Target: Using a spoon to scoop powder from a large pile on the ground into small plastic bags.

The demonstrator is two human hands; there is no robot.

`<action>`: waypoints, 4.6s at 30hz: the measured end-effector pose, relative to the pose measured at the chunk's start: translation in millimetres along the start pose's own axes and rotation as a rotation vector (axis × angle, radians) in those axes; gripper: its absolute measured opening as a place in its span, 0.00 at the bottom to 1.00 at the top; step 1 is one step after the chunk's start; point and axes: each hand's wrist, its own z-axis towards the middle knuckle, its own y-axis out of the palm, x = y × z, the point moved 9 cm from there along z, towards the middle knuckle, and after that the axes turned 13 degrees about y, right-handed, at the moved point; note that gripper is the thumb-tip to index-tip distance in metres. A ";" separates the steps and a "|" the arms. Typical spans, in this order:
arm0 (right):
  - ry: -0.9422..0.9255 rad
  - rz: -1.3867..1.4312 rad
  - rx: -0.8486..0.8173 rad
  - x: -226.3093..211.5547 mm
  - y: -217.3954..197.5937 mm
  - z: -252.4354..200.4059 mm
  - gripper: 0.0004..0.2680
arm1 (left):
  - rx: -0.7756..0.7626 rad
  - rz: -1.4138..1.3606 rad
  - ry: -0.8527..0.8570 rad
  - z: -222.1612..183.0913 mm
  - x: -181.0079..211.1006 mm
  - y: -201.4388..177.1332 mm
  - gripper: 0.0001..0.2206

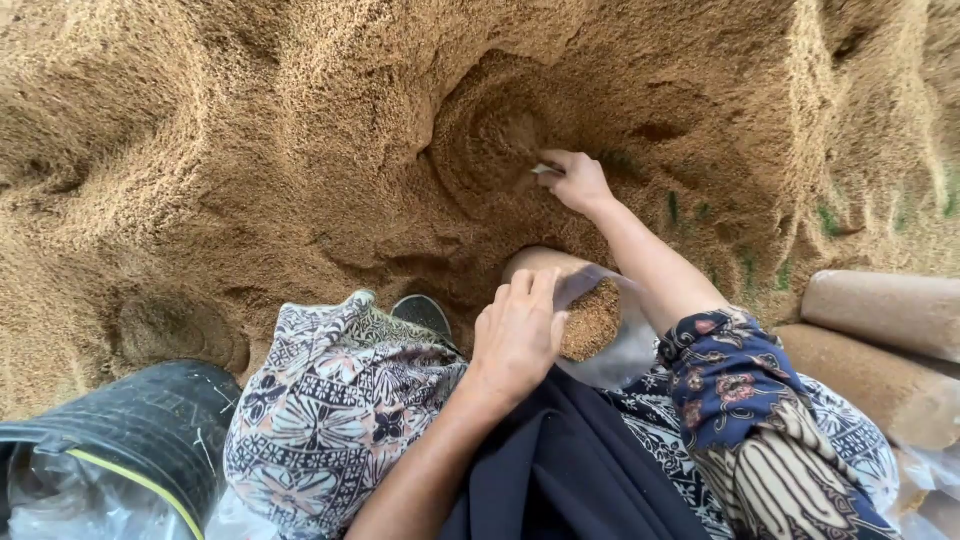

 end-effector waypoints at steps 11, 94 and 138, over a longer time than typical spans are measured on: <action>-0.242 0.250 -0.061 -39.0 -109.4 -140.1 0.16 | 0.087 -0.137 0.081 9.5 -12.6 19.5 0.27; -0.026 0.094 -0.161 -34.7 -157.2 -321.1 0.15 | 0.356 -0.987 0.218 36.5 -39.7 43.0 0.45; 0.049 -0.023 -0.056 -9.2 16.5 3.4 0.12 | 0.118 -0.230 0.196 0.5 29.0 21.9 0.32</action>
